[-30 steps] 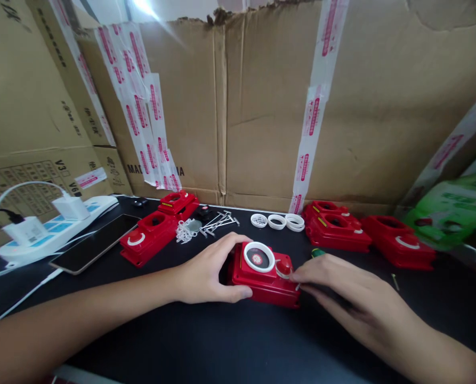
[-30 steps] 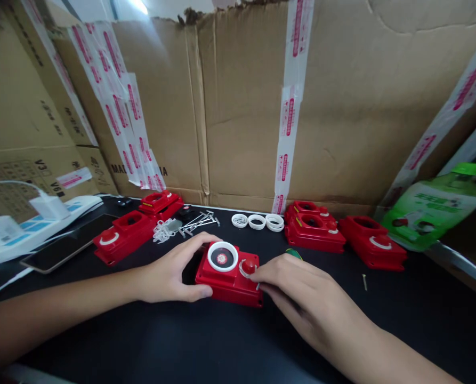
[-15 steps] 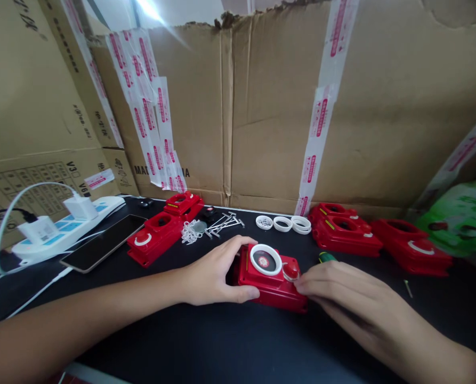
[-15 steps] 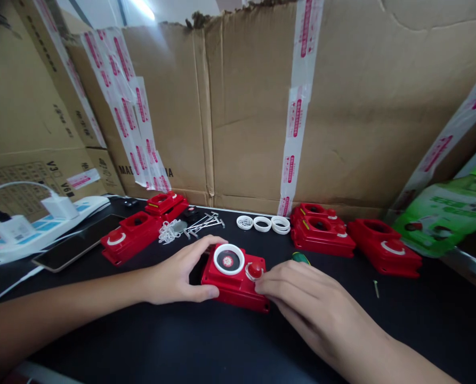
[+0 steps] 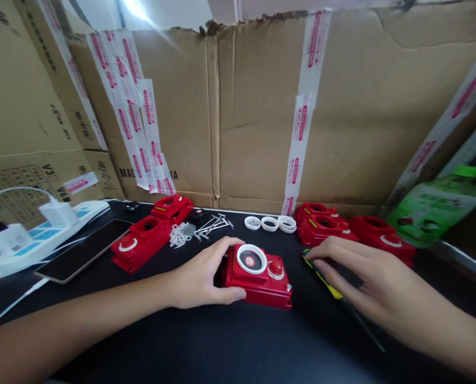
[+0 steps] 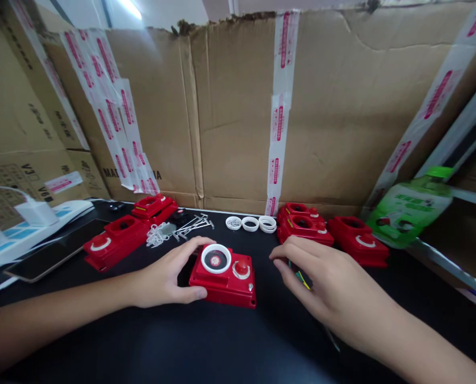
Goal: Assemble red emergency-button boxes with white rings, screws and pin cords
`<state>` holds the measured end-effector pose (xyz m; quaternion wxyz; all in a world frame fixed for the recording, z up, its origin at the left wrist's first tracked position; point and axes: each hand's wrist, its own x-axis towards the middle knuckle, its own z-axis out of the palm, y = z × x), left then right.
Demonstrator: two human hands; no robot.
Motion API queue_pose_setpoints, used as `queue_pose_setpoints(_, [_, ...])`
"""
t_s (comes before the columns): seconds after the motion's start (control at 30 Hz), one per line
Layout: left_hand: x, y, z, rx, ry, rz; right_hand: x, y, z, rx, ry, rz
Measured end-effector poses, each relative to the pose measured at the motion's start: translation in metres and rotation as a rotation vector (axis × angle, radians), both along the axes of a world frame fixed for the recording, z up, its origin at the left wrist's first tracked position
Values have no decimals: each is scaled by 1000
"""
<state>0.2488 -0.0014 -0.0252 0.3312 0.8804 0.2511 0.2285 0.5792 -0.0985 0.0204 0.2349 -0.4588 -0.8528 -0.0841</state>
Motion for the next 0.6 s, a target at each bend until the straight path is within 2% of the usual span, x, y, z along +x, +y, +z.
queue_pose_setpoints(0.07, [0,0,-1,0,4,12,9,3,-5,-16,-106,-132])
queue_pose_setpoints(0.17, [0,0,-2,-9,15,28,18,10,-22,-42,-208,-245])
queue_pose_setpoints(0.27, [0,0,-1,-11,16,21,23,16,-40,-102,-221,-336])
queue_pose_setpoints(0.37, [1,-1,0,-10,24,21,25,20,-49,-143,-180,-373])
queue_pose_setpoints(0.5, [3,-2,-1,-15,49,29,27,26,-42,-197,-113,-329])
queue_pose_setpoints(0.6, [3,-1,-4,-14,53,44,25,28,-16,-205,-56,-318])
